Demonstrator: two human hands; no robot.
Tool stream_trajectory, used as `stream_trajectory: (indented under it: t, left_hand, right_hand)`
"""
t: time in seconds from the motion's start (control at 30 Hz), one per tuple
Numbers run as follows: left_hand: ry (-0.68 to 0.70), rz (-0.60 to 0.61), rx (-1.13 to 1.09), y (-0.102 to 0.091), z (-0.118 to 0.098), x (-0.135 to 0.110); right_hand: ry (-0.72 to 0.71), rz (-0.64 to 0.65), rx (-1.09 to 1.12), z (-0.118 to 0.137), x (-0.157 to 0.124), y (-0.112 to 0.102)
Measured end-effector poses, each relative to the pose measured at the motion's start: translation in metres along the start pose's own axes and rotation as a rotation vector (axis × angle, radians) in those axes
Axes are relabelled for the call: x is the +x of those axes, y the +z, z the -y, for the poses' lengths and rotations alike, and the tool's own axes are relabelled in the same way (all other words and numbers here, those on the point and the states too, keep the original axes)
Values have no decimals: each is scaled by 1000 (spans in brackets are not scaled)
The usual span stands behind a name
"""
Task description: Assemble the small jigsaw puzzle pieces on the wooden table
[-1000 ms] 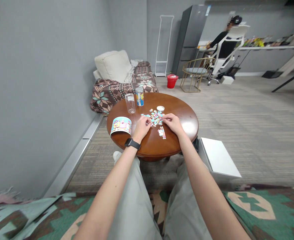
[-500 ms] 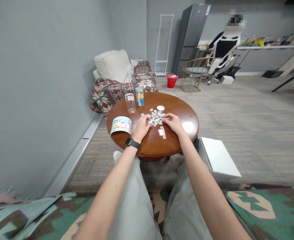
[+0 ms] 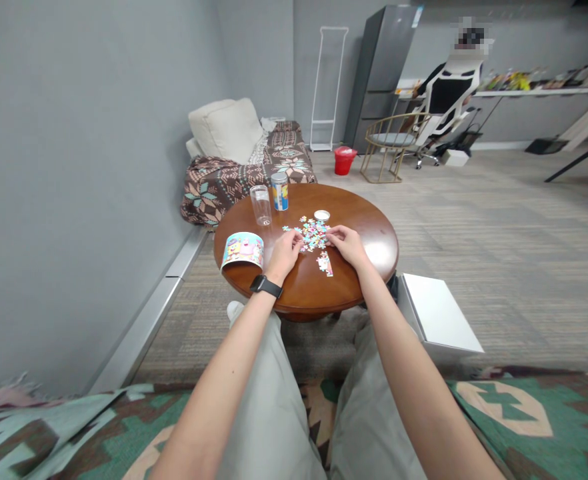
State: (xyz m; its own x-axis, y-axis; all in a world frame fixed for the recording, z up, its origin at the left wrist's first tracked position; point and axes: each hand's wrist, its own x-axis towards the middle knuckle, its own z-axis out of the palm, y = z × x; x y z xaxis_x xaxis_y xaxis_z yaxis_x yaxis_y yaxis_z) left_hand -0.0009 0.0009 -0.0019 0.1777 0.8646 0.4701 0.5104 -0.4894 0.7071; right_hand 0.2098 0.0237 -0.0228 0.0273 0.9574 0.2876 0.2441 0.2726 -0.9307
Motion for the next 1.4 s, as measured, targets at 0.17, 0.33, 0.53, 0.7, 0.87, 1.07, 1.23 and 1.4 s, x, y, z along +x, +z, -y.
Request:
stream_trajectory:
  t: [0.17,0.33,0.53,0.7,0.87,1.07,1.23,1.4]
  left_hand:
    - [51,11,60,-2,-2,0]
    - [29,9,44,-3,-6,0]
    - [23,5,59,-2,-5,0]
    - [-16,8,41,-2,-8,0]
    - [-74,11,-14,-4,-11,-1]
    - [-24,0,52,-3,-8,0]
    - [-49,19,8,-1,-6,1]
    - [-64,30,-18,-1,-7,-1]
  right_hand:
    - [-8,8,-9,3,0,0]
    - [-67,-24,-110,1,1,-1]
    - [-43,14,-24,2,0,0]
    - [-60,-18,-96,0,1,-2]
    - [-44,-54,-111,-1,2,-2]
    - [-12,-13,-60,1,2,-2]
    - [18,40,18,2,1,-1]
    - [-13,-1,-68,0,2,-1]
